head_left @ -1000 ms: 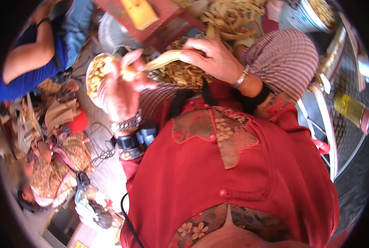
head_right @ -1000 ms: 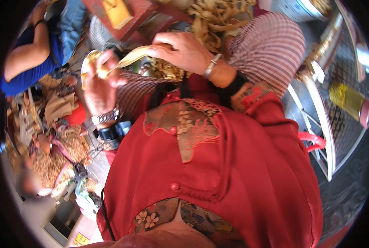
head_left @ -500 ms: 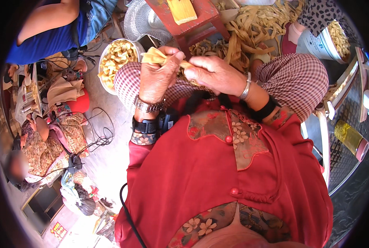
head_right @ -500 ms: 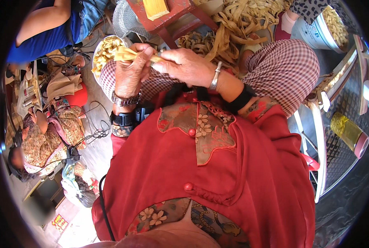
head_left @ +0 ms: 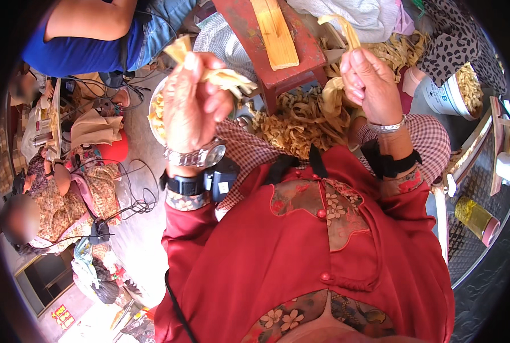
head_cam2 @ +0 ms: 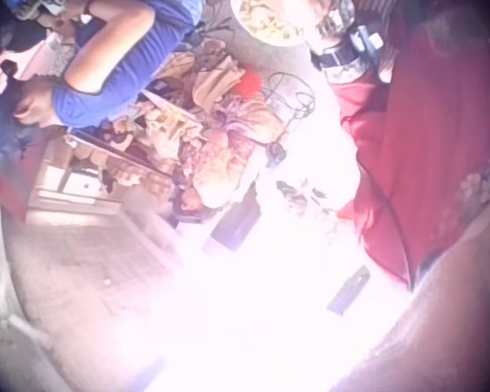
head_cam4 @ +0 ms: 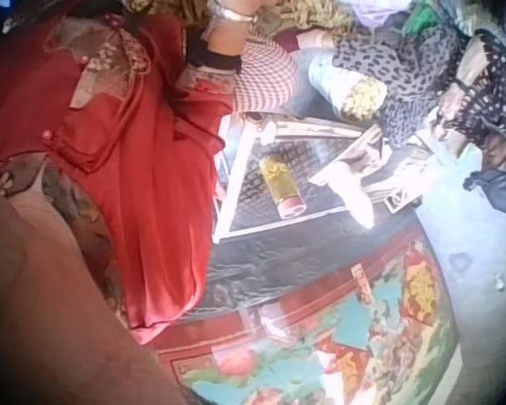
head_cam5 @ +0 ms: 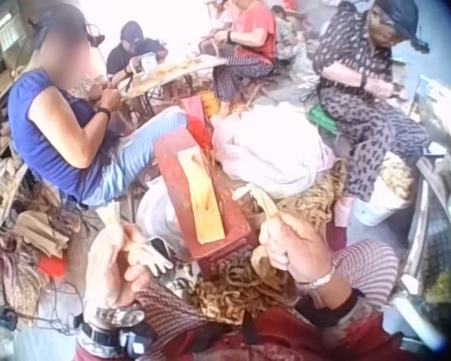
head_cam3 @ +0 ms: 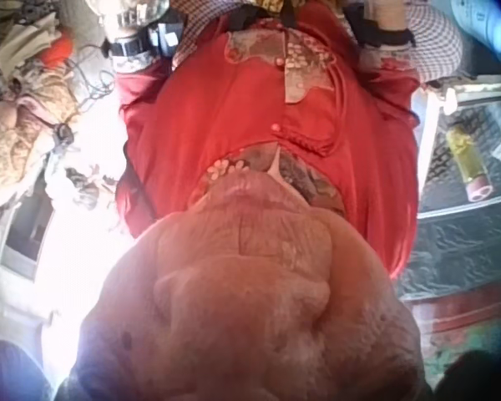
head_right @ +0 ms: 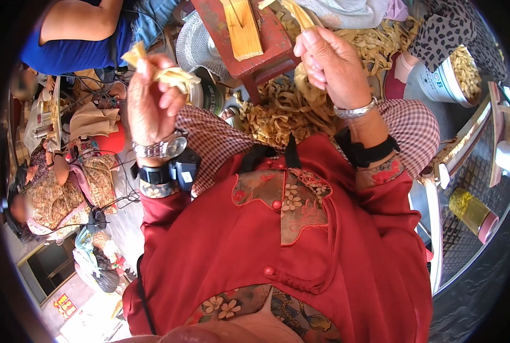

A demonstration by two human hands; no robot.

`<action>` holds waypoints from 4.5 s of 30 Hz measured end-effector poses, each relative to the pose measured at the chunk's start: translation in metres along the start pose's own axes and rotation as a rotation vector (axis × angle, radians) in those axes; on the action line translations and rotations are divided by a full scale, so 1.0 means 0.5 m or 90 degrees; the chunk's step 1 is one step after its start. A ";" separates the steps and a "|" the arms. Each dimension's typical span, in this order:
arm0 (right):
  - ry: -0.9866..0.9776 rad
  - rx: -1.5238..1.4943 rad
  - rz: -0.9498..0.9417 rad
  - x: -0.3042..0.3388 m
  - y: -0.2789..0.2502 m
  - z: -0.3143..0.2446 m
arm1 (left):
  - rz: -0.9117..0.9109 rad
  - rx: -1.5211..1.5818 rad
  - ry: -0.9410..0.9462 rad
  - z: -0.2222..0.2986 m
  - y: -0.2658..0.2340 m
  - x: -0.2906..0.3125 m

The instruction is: The person wraps bundles of plant material within dried leaves by hand while seated at a shared workspace.

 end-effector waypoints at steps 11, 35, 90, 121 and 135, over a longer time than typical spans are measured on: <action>-0.094 0.219 -0.032 0.047 0.113 0.027 | 0.041 -0.032 -0.058 -0.101 0.056 0.025; 0.135 -0.159 -0.024 0.123 0.108 0.107 | -0.170 -0.805 0.184 -0.125 0.140 0.106; 0.074 -0.095 -0.023 0.104 0.024 0.127 | -0.028 -0.164 -0.271 -0.264 0.019 0.136; -0.048 -0.053 0.145 0.137 0.093 0.127 | -0.010 -0.190 -0.259 -0.239 0.047 0.097; 0.029 0.166 -0.036 0.110 0.096 0.087 | -0.153 -0.870 0.358 -0.076 0.182 0.119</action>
Point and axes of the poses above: each hand's wrist, its own x-axis away from the middle knuckle, its own y-axis out of the palm, z = x × y, the point moved 6 cm from there along -x, towards the middle knuckle, and after that the axes turned 2 degrees about y, right-handed, at the moved point
